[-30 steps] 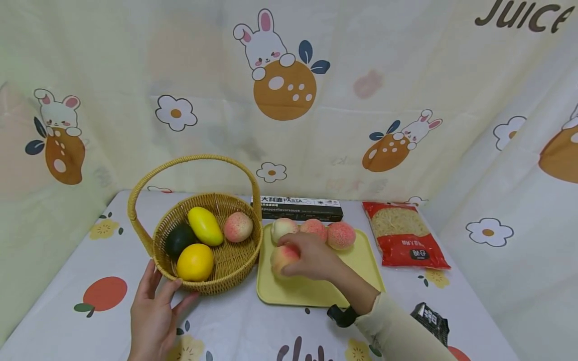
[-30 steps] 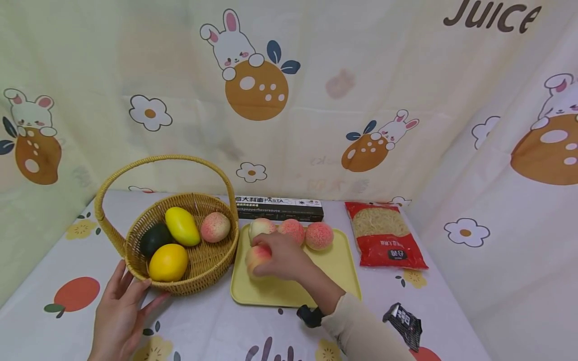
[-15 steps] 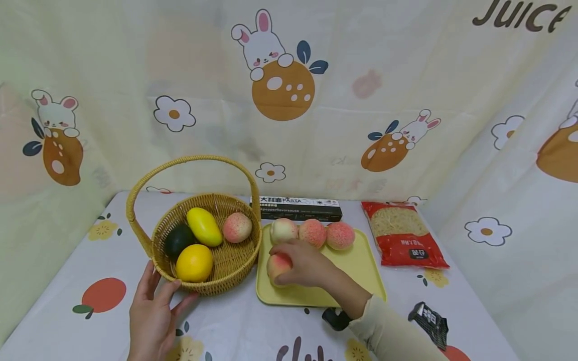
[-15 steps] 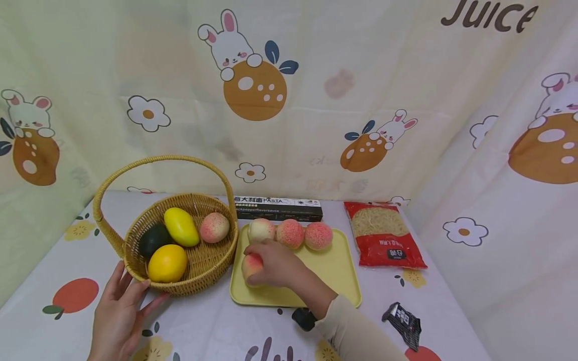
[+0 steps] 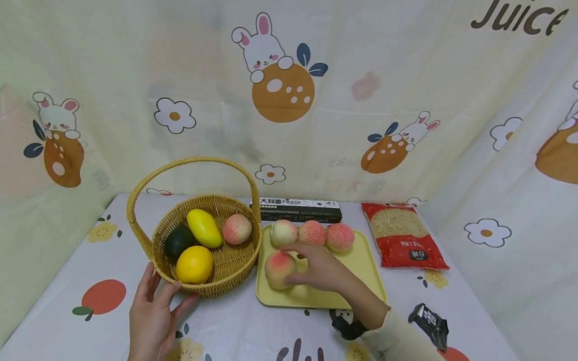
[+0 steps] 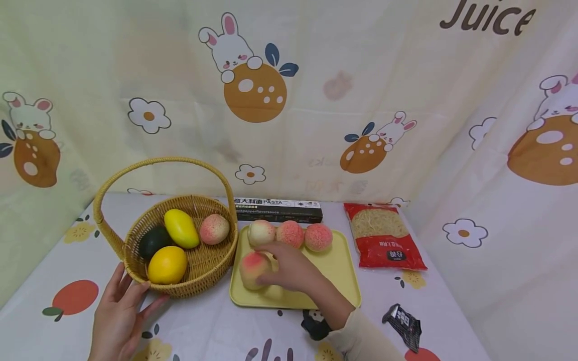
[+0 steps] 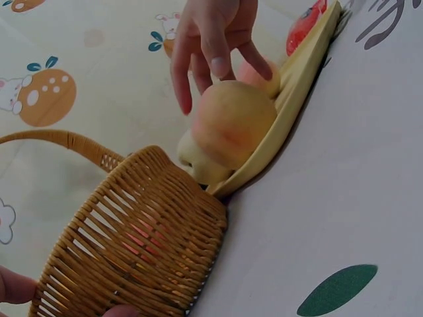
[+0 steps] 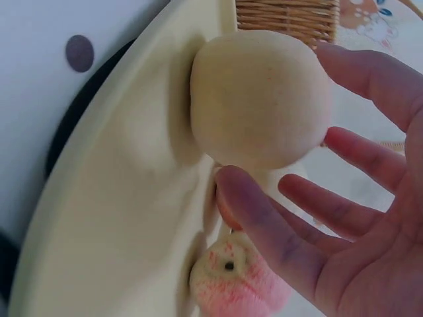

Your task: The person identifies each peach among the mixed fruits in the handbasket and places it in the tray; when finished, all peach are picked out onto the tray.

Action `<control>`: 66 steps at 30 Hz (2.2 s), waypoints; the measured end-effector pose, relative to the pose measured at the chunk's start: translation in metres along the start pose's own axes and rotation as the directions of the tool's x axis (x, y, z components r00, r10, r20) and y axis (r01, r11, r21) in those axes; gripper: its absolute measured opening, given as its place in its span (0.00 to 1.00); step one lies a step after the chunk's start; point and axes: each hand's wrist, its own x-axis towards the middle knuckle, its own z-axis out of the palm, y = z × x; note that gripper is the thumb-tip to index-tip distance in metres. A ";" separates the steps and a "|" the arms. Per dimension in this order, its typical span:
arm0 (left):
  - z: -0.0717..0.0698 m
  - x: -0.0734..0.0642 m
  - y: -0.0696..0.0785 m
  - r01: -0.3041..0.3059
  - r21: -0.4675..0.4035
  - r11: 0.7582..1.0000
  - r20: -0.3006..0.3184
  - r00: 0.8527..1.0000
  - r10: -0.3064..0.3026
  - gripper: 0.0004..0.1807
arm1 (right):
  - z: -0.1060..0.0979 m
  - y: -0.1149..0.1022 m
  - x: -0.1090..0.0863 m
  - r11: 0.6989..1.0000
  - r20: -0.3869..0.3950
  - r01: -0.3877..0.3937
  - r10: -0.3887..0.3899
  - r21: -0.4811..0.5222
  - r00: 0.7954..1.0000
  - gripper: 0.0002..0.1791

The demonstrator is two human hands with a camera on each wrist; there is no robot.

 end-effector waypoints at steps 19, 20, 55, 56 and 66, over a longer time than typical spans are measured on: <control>0.000 0.000 0.000 -0.005 -0.001 1.000 0.004 1.000 0.005 0.48 | -0.022 0.018 -0.020 0.708 -0.044 -0.151 0.250 0.690 0.967 0.28; -0.001 0.000 0.000 -0.007 -0.002 1.000 0.005 1.000 0.007 0.48 | -0.022 0.016 -0.018 0.707 -0.049 -0.149 0.251 0.691 0.967 0.28; -0.001 0.001 0.002 0.010 0.001 1.000 0.001 1.000 -0.010 0.48 | 0.020 -0.100 0.138 0.894 0.147 0.082 -0.018 -0.441 0.989 0.32; -0.001 0.001 0.002 0.010 0.001 1.000 0.002 1.000 -0.010 0.48 | 0.022 -0.102 0.142 0.877 0.169 0.088 -0.008 -0.472 0.986 0.32; -0.003 0.001 0.001 0.011 -0.009 1.000 -0.003 1.000 -0.011 0.49 | 0.037 -0.117 0.168 0.785 0.280 0.109 0.085 -0.609 0.956 0.26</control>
